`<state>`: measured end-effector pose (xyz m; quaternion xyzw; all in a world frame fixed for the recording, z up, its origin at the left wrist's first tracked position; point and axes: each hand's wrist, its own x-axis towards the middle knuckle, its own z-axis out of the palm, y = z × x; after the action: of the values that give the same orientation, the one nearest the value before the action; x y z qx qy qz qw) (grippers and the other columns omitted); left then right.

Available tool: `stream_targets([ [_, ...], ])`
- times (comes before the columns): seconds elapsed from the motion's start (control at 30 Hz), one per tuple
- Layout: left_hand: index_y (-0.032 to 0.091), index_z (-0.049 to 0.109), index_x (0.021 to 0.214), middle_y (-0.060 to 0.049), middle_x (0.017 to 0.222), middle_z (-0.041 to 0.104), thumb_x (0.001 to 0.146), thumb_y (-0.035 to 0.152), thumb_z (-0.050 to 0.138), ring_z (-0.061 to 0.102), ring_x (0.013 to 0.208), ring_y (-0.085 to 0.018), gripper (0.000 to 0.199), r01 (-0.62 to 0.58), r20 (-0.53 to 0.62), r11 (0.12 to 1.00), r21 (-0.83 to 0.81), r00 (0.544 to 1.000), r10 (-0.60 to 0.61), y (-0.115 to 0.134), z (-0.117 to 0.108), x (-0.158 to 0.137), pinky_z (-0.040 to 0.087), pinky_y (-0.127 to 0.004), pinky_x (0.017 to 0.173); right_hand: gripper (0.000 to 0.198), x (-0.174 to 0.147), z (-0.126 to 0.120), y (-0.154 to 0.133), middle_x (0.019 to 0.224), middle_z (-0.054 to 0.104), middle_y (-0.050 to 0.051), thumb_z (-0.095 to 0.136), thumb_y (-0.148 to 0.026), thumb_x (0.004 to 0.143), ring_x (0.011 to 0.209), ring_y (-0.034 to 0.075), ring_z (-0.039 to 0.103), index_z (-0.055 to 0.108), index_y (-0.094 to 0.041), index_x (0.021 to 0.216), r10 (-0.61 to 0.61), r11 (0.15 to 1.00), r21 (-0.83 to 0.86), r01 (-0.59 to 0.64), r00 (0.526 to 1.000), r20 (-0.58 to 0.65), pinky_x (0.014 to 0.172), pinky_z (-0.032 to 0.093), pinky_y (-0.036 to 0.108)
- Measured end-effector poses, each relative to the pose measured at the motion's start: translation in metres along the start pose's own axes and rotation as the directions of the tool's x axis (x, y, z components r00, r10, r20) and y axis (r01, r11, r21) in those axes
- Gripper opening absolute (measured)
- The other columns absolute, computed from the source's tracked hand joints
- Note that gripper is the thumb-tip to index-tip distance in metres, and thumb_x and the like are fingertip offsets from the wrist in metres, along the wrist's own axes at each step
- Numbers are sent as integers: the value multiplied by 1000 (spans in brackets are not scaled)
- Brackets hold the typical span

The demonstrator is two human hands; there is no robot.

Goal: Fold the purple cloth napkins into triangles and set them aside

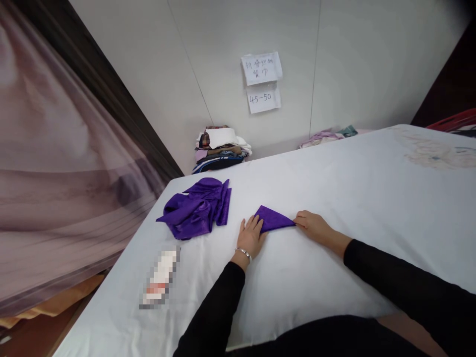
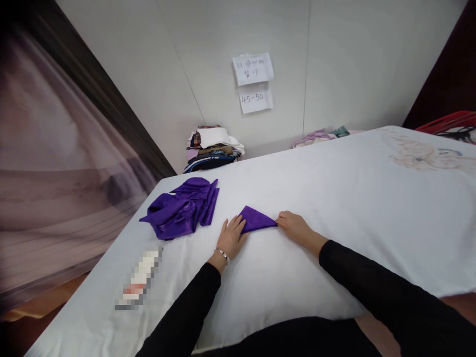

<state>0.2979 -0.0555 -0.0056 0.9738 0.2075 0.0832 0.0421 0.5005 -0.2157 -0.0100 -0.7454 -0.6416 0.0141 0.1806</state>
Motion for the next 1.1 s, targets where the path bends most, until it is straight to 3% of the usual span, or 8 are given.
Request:
stream_targets([
  [0.1, 22, 33, 136, -7, 145, 31, 88, 41, 40, 21, 134, -22, 52, -85, -7, 996, 11, 996, 85, 8, 1, 7, 10, -48, 110, 34, 0, -2, 0, 91, 61, 7, 33, -21, 89, 86, 20, 53, 66, -22, 90, 15, 1000, 5, -15, 1000, 23, 69, 42, 30],
  [0.2, 25, 29, 138, -5, 146, 27, 88, 49, 35, 18, 135, -23, 56, -116, 75, 993, -7, 990, 116, 12, 7, 12, 11, -50, 109, 33, -2, -5, 0, 91, 61, 7, 34, -20, 88, 87, 20, 54, 66, -21, 94, 39, 999, 13, -40, 999, 23, 71, 43, 31],
  [0.33, 25, 28, 138, -5, 147, 26, 88, 54, 28, 17, 135, -23, 58, -96, 132, 995, -24, 986, 98, 11, 14, 14, 11, -50, 109, 38, 2, -8, -17, 112, 59, 10, 33, -19, 87, 104, 23, 51, 54, -20, 118, 13, 995, 103, -4, 996, -88, 88, 40, 39],
  [0.47, 25, 25, 139, -5, 147, 24, 88, 46, 34, 14, 136, -23, 56, -102, 146, 995, -21, 984, 104, 10, 14, 13, 8, -50, 109, 55, 24, 4, -54, 140, 38, 11, 37, -43, 88, 128, 26, 30, 34, -17, 136, -122, 974, 189, 128, 992, -41, 104, 22, 44],
  [0.57, 27, 25, 139, -4, 146, 28, 86, 37, 39, 14, 136, -24, 55, -95, 182, 995, -5, 979, 94, 12, 10, 12, 6, -50, 109, 72, 44, 20, -74, 148, 19, 12, 31, -58, 86, 135, 26, 11, 20, -14, 142, -108, 970, 225, 93, 993, 57, 108, 10, 44],
  [0.63, 28, 25, 139, -4, 146, 29, 86, 36, 39, 14, 136, -24, 56, -102, 194, 995, 0, 976, 100, 12, 9, 12, 5, -49, 109, 76, 52, 31, -79, 149, 13, 12, 26, -62, 85, 136, 26, 6, 16, -13, 143, -63, 973, 229, 37, 992, 106, 108, 7, 44],
  [0.9, 20, 23, 140, -7, 147, 25, 88, 41, 35, 15, 136, -23, 58, -112, 164, 994, -3, 980, 111, 9, 12, 11, 11, -48, 110, 79, 29, 44, -47, 148, 20, 13, 24, -66, 84, 136, 25, 10, 17, -15, 143, -27, 994, 104, 19, 997, 77, 108, 10, 44],
  [1.1, 16, 21, 141, -8, 148, 22, 87, 57, 27, 12, 136, -23, 68, 47, 134, 999, -11, 990, -45, -2, 9, -12, 14, -46, 110, 72, 11, 33, -18, 147, 22, 10, 25, -62, 86, 134, 25, 17, 17, -20, 143, -51, 999, 18, 50, 995, 82, 107, 13, 46],
])
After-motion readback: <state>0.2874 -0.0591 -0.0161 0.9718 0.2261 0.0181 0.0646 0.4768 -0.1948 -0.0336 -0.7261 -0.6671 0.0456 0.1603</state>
